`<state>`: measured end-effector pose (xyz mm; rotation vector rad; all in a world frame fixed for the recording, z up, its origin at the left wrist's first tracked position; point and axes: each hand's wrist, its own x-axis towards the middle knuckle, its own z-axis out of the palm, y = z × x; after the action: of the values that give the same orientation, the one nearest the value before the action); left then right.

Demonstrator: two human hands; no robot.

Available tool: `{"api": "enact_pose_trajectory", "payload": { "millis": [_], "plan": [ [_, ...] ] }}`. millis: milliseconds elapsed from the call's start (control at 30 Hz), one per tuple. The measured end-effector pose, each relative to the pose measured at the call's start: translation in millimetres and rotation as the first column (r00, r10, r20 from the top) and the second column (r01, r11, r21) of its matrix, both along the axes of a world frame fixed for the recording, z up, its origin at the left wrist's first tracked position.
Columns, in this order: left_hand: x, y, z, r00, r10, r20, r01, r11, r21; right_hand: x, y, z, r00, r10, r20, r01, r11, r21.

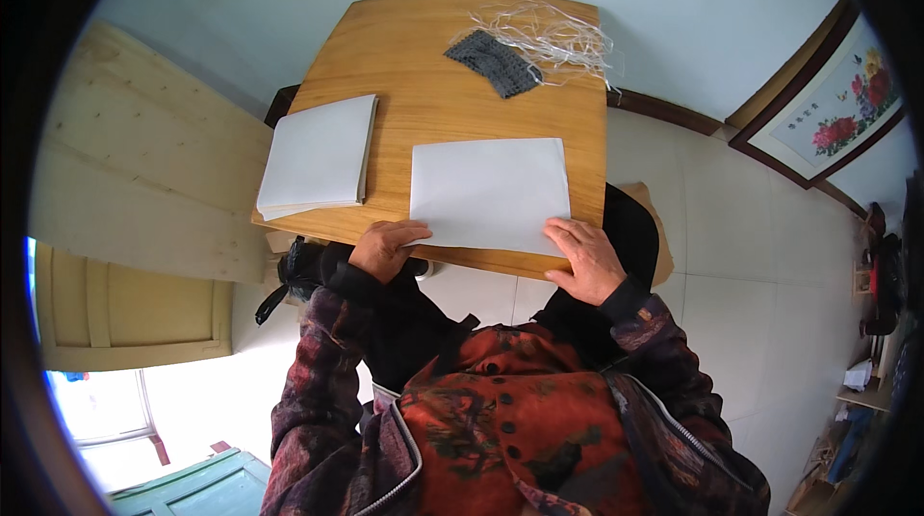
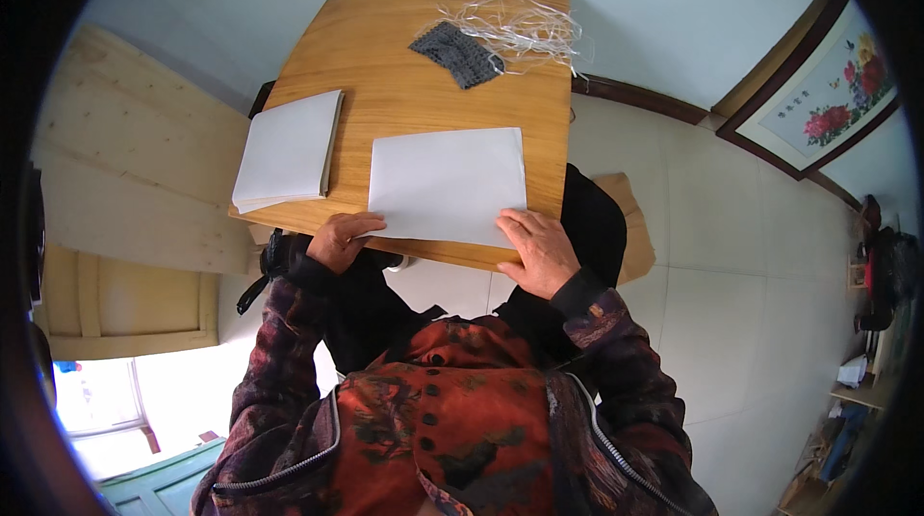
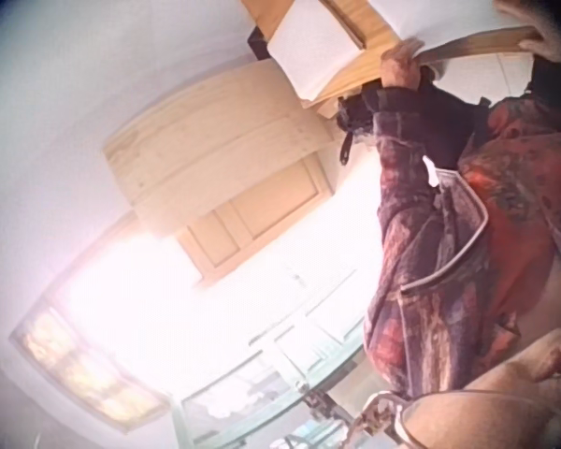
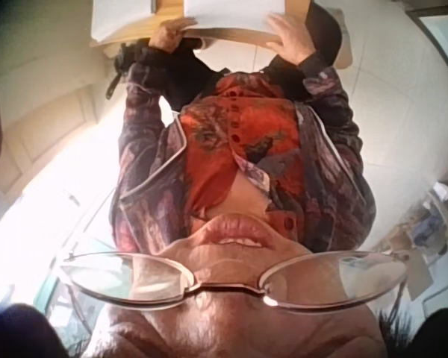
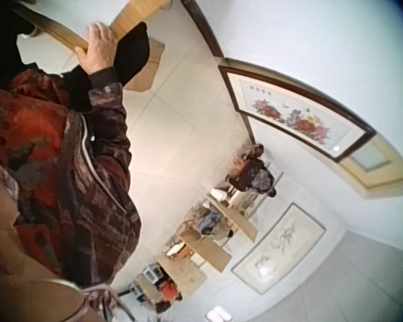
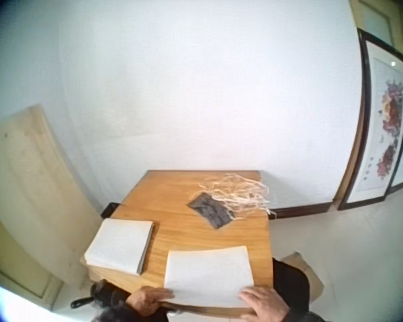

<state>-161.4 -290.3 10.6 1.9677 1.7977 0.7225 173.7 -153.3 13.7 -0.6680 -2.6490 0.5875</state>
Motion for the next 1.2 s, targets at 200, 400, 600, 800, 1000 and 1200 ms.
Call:
{"api": "enact_pose_trajectory", "payload": {
  "millis": [200, 400, 600, 800, 1000, 1200],
  "plan": [
    [-3, 5, 8, 0.988, -0.001, 0.154, 0.022, 0.991, -0.135, 3, 15, -7, 0.993, -0.019, -0.115, 0.011, 0.997, -0.070],
    [-7, 10, 7, 0.894, 0.205, 0.399, -0.069, 0.942, -0.329, 5, 25, 6, 0.994, -0.039, -0.099, 0.016, 0.974, -0.225],
    [0, 20, -16, 0.744, 0.364, 0.560, -0.306, 0.931, -0.198, -15, 42, 5, 0.954, -0.277, -0.114, 0.195, 0.864, -0.464],
    [7, 41, -21, 0.768, 0.516, 0.379, -0.518, 0.849, -0.108, -41, 59, -12, 0.877, -0.478, -0.054, 0.374, 0.747, -0.550],
    [14, 52, -12, 0.790, 0.602, 0.116, -0.608, 0.794, 0.017, -47, 65, -10, 0.871, -0.482, -0.092, 0.398, 0.803, -0.444],
    [9, 58, -14, 0.738, 0.643, 0.204, -0.640, 0.763, -0.092, -68, 75, -19, 0.838, -0.544, -0.044, 0.521, 0.820, -0.237]
  ]
}}
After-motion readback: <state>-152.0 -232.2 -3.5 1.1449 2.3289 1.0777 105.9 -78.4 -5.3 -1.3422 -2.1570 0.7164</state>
